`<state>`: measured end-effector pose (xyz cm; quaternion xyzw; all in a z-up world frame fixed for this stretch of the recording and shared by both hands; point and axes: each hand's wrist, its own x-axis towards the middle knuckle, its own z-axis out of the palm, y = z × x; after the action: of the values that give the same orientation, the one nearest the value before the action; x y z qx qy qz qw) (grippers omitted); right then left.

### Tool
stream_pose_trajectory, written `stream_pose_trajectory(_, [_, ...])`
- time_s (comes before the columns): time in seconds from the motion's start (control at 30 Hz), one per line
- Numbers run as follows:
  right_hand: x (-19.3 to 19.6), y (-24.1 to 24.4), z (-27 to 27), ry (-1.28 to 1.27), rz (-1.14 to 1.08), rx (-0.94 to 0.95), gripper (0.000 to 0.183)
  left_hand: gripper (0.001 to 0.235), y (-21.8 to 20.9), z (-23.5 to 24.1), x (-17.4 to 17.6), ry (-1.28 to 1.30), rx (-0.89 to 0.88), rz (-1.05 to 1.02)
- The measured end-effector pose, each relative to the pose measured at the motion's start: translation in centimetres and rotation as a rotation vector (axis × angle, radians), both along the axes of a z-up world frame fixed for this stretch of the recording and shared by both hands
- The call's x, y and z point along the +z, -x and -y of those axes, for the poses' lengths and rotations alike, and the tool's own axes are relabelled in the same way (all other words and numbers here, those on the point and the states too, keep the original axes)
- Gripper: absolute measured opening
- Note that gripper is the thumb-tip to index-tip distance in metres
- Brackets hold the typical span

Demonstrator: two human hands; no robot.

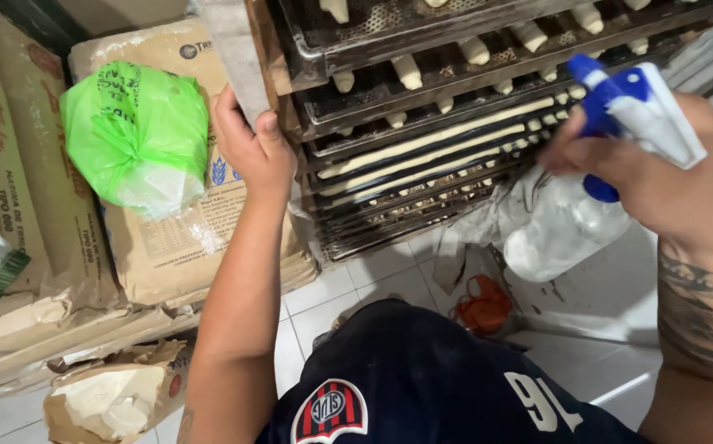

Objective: The person holds a spray bottle and sprays liquid onto trays of dough arranged on a metal rack. The person moves the bottle across the trays to apply the liquid evenly.

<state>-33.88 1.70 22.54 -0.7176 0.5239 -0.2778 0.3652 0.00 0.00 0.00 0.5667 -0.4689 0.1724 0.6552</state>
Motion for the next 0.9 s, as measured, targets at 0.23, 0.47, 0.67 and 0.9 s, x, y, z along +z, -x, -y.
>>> stream_pose_trajectory(0.23, [0.2,-2.6,-1.9,-0.03,-0.098,-0.144,0.003,0.069,-0.3,0.4,-0.7,0.041,-0.007,0.022])
stream_pose_trajectory(0.47, [-0.3,-5.5,-2.5,-0.054,-0.092,-0.13,0.017,0.07,-0.5,0.8,-1.1,0.04,-0.024,0.001])
stream_pose_trajectory(0.67, [-1.1,-7.6,-4.6,-0.069,-0.091,0.038,0.013,0.07,-0.7,1.3,-1.8,0.042,-0.037,-0.005])
stream_pose_trajectory(0.9, [-1.6,-8.7,-5.8,0.069,0.001,0.162,0.008,0.068,-0.8,0.9,-1.6,0.052,-0.069,0.0])
